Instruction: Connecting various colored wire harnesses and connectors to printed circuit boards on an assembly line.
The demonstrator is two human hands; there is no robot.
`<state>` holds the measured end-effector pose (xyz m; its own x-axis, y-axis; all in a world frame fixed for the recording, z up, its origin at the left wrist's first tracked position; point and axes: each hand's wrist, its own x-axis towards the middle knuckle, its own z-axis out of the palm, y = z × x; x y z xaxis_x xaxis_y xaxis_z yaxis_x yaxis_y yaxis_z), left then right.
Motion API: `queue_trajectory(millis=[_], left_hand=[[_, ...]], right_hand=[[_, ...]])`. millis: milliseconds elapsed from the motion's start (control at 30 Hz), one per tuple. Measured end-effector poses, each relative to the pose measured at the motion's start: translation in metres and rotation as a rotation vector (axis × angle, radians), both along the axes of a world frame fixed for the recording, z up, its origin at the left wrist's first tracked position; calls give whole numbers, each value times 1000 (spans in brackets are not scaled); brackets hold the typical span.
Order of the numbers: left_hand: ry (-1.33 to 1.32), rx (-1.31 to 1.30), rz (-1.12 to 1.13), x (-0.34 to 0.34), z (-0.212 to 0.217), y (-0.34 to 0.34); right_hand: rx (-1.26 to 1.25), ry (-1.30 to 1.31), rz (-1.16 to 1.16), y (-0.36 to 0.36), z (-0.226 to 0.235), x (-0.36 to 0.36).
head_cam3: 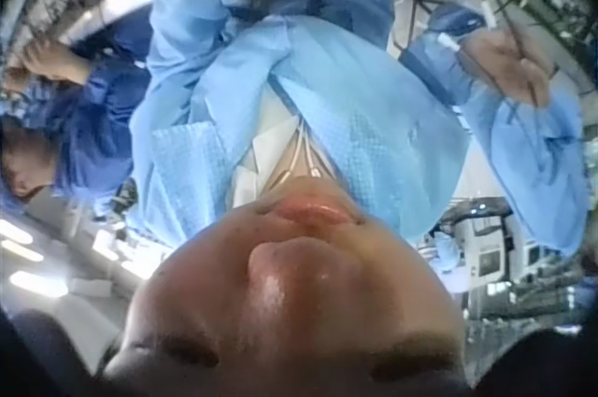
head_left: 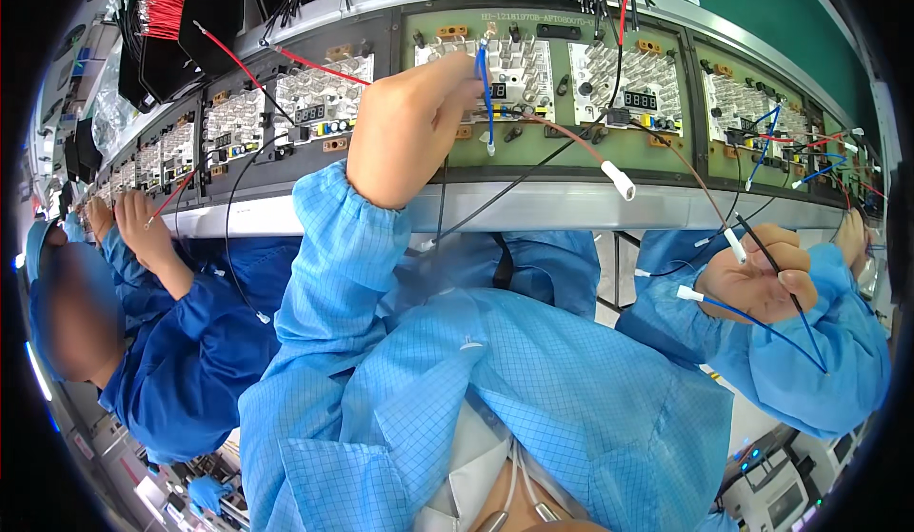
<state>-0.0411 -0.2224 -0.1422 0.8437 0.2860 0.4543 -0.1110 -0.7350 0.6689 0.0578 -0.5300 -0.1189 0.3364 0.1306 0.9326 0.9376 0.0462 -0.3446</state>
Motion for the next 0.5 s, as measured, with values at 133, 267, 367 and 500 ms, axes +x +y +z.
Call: queue_trajectory(millis=[133, 267, 367, 500], left_hand=[[-37, -19, -13, 2, 3, -5], [17, 58, 3, 0, 2, -2], [0, 23, -10, -3, 3, -7], [16, -3, -30, -7, 4, -10]], right_hand=[[-9, -5, -33, -9, 0, 6], [-8, -3, -47, -3, 0, 3], [-38, 26, -84, -5, -3, -2], [-16, 22, -93, -15, -8, -1]])
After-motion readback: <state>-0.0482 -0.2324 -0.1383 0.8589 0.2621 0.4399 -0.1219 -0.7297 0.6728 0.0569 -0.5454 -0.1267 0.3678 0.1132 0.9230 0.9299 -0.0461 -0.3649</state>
